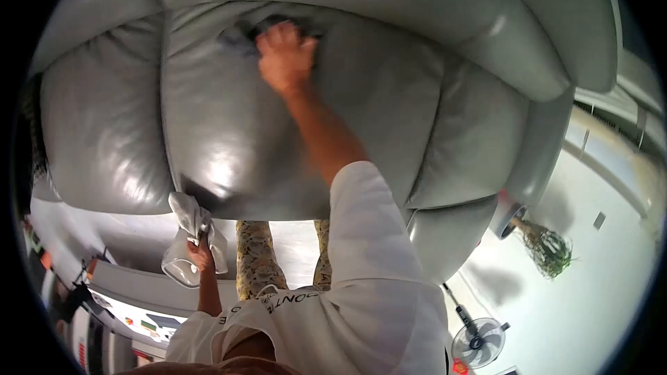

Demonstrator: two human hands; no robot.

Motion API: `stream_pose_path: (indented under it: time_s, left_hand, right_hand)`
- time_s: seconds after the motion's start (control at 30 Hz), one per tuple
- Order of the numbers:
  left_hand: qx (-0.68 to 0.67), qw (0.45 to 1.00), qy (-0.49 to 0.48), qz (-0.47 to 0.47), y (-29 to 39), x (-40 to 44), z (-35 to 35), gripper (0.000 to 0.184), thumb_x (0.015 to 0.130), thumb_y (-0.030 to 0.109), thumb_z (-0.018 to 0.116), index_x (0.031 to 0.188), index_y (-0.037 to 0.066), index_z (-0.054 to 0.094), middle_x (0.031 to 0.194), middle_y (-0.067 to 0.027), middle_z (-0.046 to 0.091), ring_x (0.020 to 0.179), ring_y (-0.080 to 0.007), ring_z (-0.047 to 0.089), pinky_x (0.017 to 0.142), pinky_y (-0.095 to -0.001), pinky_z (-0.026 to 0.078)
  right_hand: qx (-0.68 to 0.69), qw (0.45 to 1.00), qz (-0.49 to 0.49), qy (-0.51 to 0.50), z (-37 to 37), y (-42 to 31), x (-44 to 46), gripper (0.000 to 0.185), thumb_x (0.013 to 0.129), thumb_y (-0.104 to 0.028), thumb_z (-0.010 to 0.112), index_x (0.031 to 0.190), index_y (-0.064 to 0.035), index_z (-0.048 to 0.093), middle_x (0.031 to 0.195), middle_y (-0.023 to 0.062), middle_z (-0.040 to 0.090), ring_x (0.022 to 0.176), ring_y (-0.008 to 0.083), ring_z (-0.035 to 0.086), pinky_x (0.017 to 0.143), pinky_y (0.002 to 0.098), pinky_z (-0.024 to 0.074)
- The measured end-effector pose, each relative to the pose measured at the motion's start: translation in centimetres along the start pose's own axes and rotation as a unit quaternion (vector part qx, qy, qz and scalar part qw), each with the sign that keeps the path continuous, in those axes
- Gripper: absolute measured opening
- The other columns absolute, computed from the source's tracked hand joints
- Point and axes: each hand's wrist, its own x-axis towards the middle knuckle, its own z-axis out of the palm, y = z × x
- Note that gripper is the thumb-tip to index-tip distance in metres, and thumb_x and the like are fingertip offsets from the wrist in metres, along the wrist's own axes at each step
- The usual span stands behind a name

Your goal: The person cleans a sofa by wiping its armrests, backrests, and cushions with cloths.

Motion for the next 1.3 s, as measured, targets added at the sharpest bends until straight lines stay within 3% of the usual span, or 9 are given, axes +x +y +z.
stream_pose_path:
  time_s: [0.2, 0.27, 0.37, 0.5, 0.83, 0.97, 1.1, 1.17, 1.3]
  left_hand:
    - [0.044, 0.995, 0.038, 0.086, 7.1, 4.9, 4.6, 0.053, 0.078, 0.020, 0.066, 0.120, -0.008, 0.050, 0.127, -0.0279, 0.049, 0.107, -0.0375, 0.053, 0.092, -0.0404, 0.042]
    - [0.175, 0.960, 0.137, 0.168, 5.5, 7.3, 6.7, 0.057, 0.077, 0.022, 0.067, 0.121, -0.010, 0.048, 0.125, -0.0260, 0.050, 0.113, -0.0384, 0.049, 0.097, -0.0405, 0.037]
    - [0.257, 0.944, 0.131, 0.159, 8.2, 7.3, 6.2, 0.051, 0.074, 0.021, 0.069, 0.112, -0.008, 0.050, 0.111, -0.0241, 0.054, 0.106, -0.0428, 0.050, 0.093, -0.0441, 0.040]
    - [0.352, 0.923, 0.104, 0.117, 9.7, 8.5, 5.6, 0.050, 0.074, 0.021, 0.070, 0.111, -0.005, 0.050, 0.113, -0.0239, 0.053, 0.107, -0.0416, 0.049, 0.091, -0.0456, 0.041]
    - [0.360, 0.929, 0.046, 0.069, 12.5, 7.8, 5.9, 0.046, 0.074, 0.024, 0.071, 0.106, -0.002, 0.050, 0.114, -0.0179, 0.053, 0.110, -0.0374, 0.049, 0.093, -0.0436, 0.041]
    - [0.291, 0.953, 0.021, 0.077, 12.5, 7.2, 6.3, 0.049, 0.070, 0.027, 0.075, 0.103, 0.001, 0.049, 0.109, -0.0187, 0.053, 0.102, -0.0387, 0.053, 0.087, -0.0445, 0.044]
    - [0.200, 0.970, -0.026, 0.139, 12.1, 6.9, 5.9, 0.045, 0.063, 0.019, 0.074, 0.097, 0.003, 0.048, 0.100, -0.0167, 0.052, 0.098, -0.0376, 0.050, 0.085, -0.0448, 0.043]
    - [0.116, 0.950, -0.012, 0.289, 9.2, 7.5, 6.1, 0.043, 0.065, 0.014, 0.071, 0.101, 0.001, 0.051, 0.101, -0.0172, 0.055, 0.098, -0.0352, 0.053, 0.088, -0.0403, 0.044]
    - [-0.294, 0.941, -0.123, 0.117, 6.0, 5.3, 3.2, 0.040, 0.075, -0.001, 0.060, 0.114, -0.001, 0.055, 0.098, -0.0074, 0.064, 0.090, -0.0166, 0.059, 0.081, -0.0279, 0.045]
  right_hand:
    - [-0.054, 0.937, 0.330, -0.096, -5.0, 24.0, -13.9, 0.045, 0.089, -0.037, 0.051, 0.130, -0.0182, 0.046, 0.140, 0.0016, 0.039, 0.133, 0.0244, 0.031, 0.101, 0.0552, 0.0306]
    - [-0.037, 0.916, 0.390, -0.093, -5.6, 25.0, -20.9, 0.048, 0.090, -0.036, 0.051, 0.132, -0.0151, 0.044, 0.142, 0.0037, 0.037, 0.133, 0.0262, 0.031, 0.102, 0.0502, 0.0319]
    - [0.028, 0.939, 0.343, -0.030, -5.0, 22.1, -31.4, 0.050, 0.089, -0.027, 0.052, 0.131, -0.0015, 0.043, 0.141, 0.0204, 0.035, 0.131, 0.0383, 0.031, 0.104, 0.0501, 0.0301]
    - [0.081, 0.932, 0.352, 0.011, -3.4, 15.3, -40.8, 0.052, 0.080, -0.020, 0.058, 0.126, 0.0007, 0.046, 0.137, 0.0233, 0.038, 0.131, 0.0410, 0.030, 0.105, 0.0500, 0.0285]
    - [0.027, 0.911, 0.407, 0.059, -2.3, 16.8, -21.7, 0.053, 0.089, -0.033, 0.052, 0.130, -0.0006, 0.046, 0.137, 0.0185, 0.042, 0.129, 0.0367, 0.035, 0.104, 0.0477, 0.0313]
    - [0.056, 0.929, 0.364, -0.031, -2.1, 10.8, -6.7, 0.048, 0.089, -0.041, 0.050, 0.124, -0.0090, 0.053, 0.138, 0.0099, 0.041, 0.131, 0.0311, 0.033, 0.100, 0.0558, 0.0323]
    - [-0.001, 0.985, 0.162, 0.053, 2.6, -0.1, -1.9, 0.044, 0.087, -0.040, 0.052, 0.122, -0.0141, 0.055, 0.138, 0.0056, 0.041, 0.131, 0.0279, 0.032, 0.096, 0.0554, 0.0329]
    - [0.000, 0.995, 0.092, 0.037, 3.2, -6.9, -1.9, 0.043, 0.085, -0.038, 0.055, 0.121, -0.0146, 0.055, 0.137, 0.0046, 0.042, 0.130, 0.0267, 0.033, 0.095, 0.0542, 0.0333]
    - [0.092, 0.993, -0.075, -0.015, 2.6, -19.0, -8.5, 0.044, 0.073, -0.031, 0.063, 0.115, -0.0152, 0.059, 0.133, 0.0020, 0.046, 0.128, 0.0253, 0.036, 0.092, 0.0540, 0.0339]
